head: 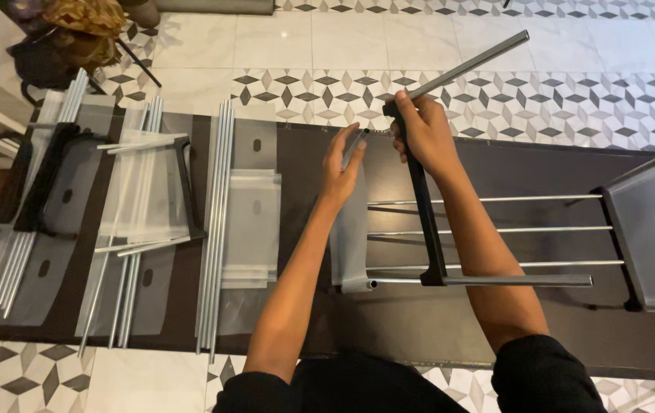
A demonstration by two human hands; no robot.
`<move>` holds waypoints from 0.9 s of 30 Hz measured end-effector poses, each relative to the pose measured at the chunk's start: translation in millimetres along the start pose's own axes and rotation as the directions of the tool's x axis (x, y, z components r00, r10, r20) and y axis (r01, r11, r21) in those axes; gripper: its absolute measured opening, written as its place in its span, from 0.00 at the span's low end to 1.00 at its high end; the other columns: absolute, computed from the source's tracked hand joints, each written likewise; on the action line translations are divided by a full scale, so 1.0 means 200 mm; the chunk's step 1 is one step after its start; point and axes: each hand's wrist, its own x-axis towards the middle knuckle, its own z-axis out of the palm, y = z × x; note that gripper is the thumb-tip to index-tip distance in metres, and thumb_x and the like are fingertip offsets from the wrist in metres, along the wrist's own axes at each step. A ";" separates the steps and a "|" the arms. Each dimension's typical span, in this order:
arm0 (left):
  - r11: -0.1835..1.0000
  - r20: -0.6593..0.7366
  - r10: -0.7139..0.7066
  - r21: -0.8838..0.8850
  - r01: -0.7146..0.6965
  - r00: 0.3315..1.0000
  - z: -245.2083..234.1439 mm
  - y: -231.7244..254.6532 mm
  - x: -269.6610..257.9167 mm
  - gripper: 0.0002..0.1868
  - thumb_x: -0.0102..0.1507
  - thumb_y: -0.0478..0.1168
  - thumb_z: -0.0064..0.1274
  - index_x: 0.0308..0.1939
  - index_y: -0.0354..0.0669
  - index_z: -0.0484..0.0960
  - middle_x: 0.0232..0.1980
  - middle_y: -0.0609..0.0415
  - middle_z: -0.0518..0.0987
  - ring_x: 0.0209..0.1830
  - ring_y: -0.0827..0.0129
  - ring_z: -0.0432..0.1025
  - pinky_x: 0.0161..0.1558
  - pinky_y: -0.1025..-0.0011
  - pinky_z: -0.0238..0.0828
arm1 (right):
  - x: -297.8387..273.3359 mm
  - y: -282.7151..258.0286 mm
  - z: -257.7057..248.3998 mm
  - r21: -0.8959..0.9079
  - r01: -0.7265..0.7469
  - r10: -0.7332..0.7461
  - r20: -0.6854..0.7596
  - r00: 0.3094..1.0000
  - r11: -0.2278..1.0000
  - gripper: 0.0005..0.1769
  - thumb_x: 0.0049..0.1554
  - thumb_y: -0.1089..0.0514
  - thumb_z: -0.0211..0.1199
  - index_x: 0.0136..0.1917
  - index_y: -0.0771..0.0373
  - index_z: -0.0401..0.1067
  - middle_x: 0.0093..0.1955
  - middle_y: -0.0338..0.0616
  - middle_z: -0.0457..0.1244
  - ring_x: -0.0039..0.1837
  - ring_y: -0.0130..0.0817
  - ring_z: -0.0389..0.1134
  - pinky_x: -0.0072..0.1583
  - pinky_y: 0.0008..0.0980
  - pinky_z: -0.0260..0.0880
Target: The person assembles a metal shelving unit by inserting metal rods into slots on vertical panels and connecting horizontal supports. They handle multiple rods and panels, aligning and securing them by hand to form a frame.
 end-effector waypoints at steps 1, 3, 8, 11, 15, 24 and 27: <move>0.998 0.000 0.031 0.047 -0.031 1.000 -0.02 0.06 -0.01 0.22 0.71 0.45 0.52 0.67 0.40 0.74 0.68 0.46 0.76 0.73 0.54 0.67 0.73 0.63 0.59 | 0.00 -0.01 0.00 0.001 0.005 -0.005 0.010 1.000 1.000 0.24 0.68 0.43 0.52 0.53 0.68 0.71 0.30 0.37 0.60 0.27 0.23 0.61 0.28 0.27 0.61; 0.986 0.001 0.095 0.141 -0.094 0.996 -0.05 0.20 -0.03 0.22 0.71 0.46 0.54 0.68 0.43 0.74 0.68 0.48 0.78 0.74 0.54 0.67 0.74 0.61 0.60 | -0.01 -0.03 0.02 -0.002 0.003 -0.003 0.000 1.000 1.000 0.24 0.67 0.43 0.52 0.51 0.68 0.72 0.29 0.38 0.60 0.26 0.24 0.61 0.27 0.28 0.61; 0.958 0.063 -0.055 0.286 0.035 0.997 -0.11 0.59 -0.18 0.28 0.67 0.50 0.56 0.68 0.44 0.73 0.61 0.50 0.82 0.65 0.61 0.74 0.74 0.48 0.43 | 0.02 -0.08 0.05 -0.042 0.062 -0.063 -0.022 0.998 0.997 0.24 0.67 0.43 0.53 0.47 0.68 0.73 0.28 0.40 0.62 0.25 0.26 0.62 0.27 0.28 0.61; 0.954 0.093 -0.004 0.297 -0.024 0.996 -0.12 0.81 -0.32 0.31 0.67 0.57 0.55 0.69 0.47 0.73 0.62 0.52 0.81 0.67 0.63 0.75 0.75 0.52 0.53 | 0.03 -0.10 0.10 -0.097 0.083 -0.088 -0.048 0.995 0.992 0.24 0.66 0.44 0.55 0.47 0.69 0.76 0.29 0.43 0.63 0.25 0.26 0.62 0.28 0.28 0.60; 0.968 0.141 0.068 0.231 -0.100 0.988 -0.12 1.03 -0.54 0.34 0.67 0.61 0.56 0.70 0.47 0.74 0.75 0.41 0.69 0.77 0.49 0.63 0.78 0.51 0.56 | 0.06 -0.12 0.18 -0.174 0.196 -0.201 -0.013 0.979 0.965 0.23 0.65 0.46 0.58 0.47 0.71 0.77 0.35 0.44 0.70 0.28 0.26 0.68 0.32 0.27 0.65; 0.910 0.032 0.237 0.344 -0.233 0.971 -0.16 1.14 -0.80 0.31 0.59 0.61 0.67 0.62 0.53 0.83 0.77 0.48 0.67 0.83 0.50 0.57 0.83 0.51 0.58 | 0.04 -0.08 0.36 -0.261 0.211 -0.192 0.095 0.977 0.942 0.22 0.63 0.48 0.59 0.44 0.71 0.78 0.30 0.48 0.69 0.31 0.30 0.72 0.34 0.29 0.68; 0.909 0.038 0.232 0.346 -0.231 0.972 -0.19 1.13 -0.83 0.28 0.58 0.57 0.69 0.59 0.54 0.85 0.75 0.51 0.70 0.83 0.52 0.58 0.82 0.52 0.58 | 0.03 -0.08 0.41 -0.279 0.237 -0.211 0.117 0.970 0.931 0.23 0.63 0.48 0.59 0.44 0.72 0.77 0.31 0.47 0.69 0.31 0.31 0.73 0.35 0.29 0.69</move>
